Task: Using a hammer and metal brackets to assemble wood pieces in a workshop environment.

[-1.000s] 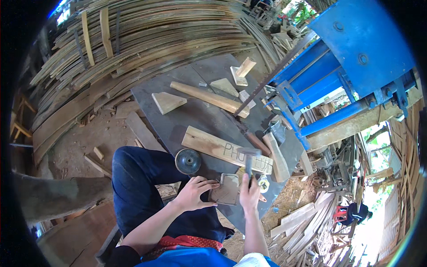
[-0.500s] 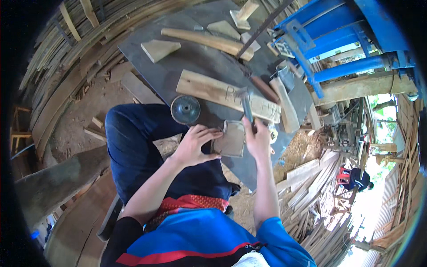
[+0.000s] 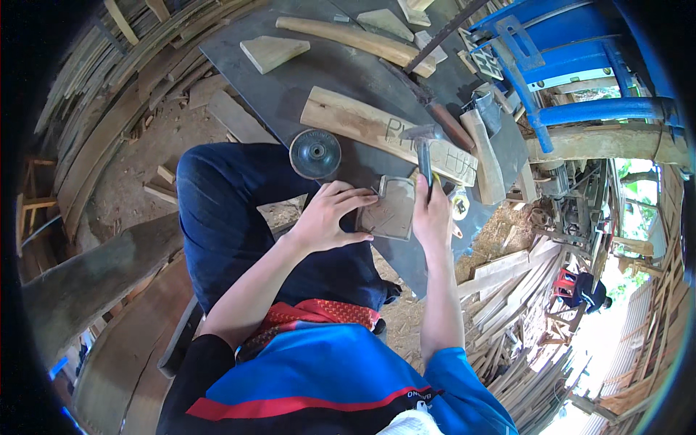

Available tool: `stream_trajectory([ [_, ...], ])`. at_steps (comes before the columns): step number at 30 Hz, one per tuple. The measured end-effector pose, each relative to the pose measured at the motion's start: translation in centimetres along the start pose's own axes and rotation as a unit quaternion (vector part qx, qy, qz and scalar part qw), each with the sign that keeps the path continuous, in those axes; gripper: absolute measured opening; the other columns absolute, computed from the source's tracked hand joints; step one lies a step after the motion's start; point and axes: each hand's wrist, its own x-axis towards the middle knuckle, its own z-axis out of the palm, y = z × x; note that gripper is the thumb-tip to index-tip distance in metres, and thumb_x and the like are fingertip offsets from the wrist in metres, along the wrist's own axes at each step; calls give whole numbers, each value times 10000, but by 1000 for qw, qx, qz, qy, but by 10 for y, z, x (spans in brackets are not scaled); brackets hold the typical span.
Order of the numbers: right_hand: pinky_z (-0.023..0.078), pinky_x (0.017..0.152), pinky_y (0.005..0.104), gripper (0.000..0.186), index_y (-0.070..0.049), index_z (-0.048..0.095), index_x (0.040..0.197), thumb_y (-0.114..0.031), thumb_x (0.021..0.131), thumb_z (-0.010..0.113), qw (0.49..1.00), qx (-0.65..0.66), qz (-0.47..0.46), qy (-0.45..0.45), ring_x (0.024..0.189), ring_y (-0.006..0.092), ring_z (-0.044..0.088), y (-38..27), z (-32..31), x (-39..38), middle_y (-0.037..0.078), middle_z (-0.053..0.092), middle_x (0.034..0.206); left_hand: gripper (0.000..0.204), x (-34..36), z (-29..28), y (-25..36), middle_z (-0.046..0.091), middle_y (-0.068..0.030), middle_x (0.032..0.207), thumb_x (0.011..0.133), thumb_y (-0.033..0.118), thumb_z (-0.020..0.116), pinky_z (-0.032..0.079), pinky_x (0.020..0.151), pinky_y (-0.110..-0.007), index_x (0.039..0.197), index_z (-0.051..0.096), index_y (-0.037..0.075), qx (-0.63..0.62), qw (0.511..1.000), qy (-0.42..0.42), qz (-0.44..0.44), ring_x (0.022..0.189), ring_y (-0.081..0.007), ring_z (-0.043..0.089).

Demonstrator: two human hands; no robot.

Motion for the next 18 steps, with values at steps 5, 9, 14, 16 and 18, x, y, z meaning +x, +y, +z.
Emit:
stream_trajectory([
  [5,487,690,569,418,1,606,1067,-392,1071,464,970,-54,-68,225,820,540,633,24,26,-19,341,659,893,691,-7,12,-2,652,-66,1308,711,463,864,442,1012,-440,1290,664,143,-10,1000,6,13,1142,-294,570],
  [9,487,686,555,441,2,626,1112,-404,1072,461,997,-66,8,24,796,508,644,-2,5,-14,311,666,856,648,-21,0,-1,656,-32,1297,730,421,853,454,1014,-417,1277,658,135,1,1000,3,-3,1110,-261,587],
  [14,471,643,572,440,16,633,990,-388,1067,477,998,-10,-13,68,711,497,640,6,4,-17,288,651,743,644,-12,4,6,647,-27,1309,748,411,843,455,1033,-418,1299,641,146,-16,1000,9,16,1121,-261,580],
  [16,466,641,571,433,14,634,987,-380,1069,476,999,-4,-3,44,707,500,636,6,0,-12,285,649,737,647,-7,1,-1,643,-35,1314,752,412,843,456,1032,-418,1300,633,141,1,1000,10,8,1127,-268,574],
  [18,459,648,572,433,8,633,973,-377,1073,463,999,23,0,46,707,504,633,7,-3,-19,287,645,736,646,-7,2,-4,643,-39,1313,755,417,839,453,1038,-420,1299,630,139,-7,1000,10,14,1139,-269,573],
])
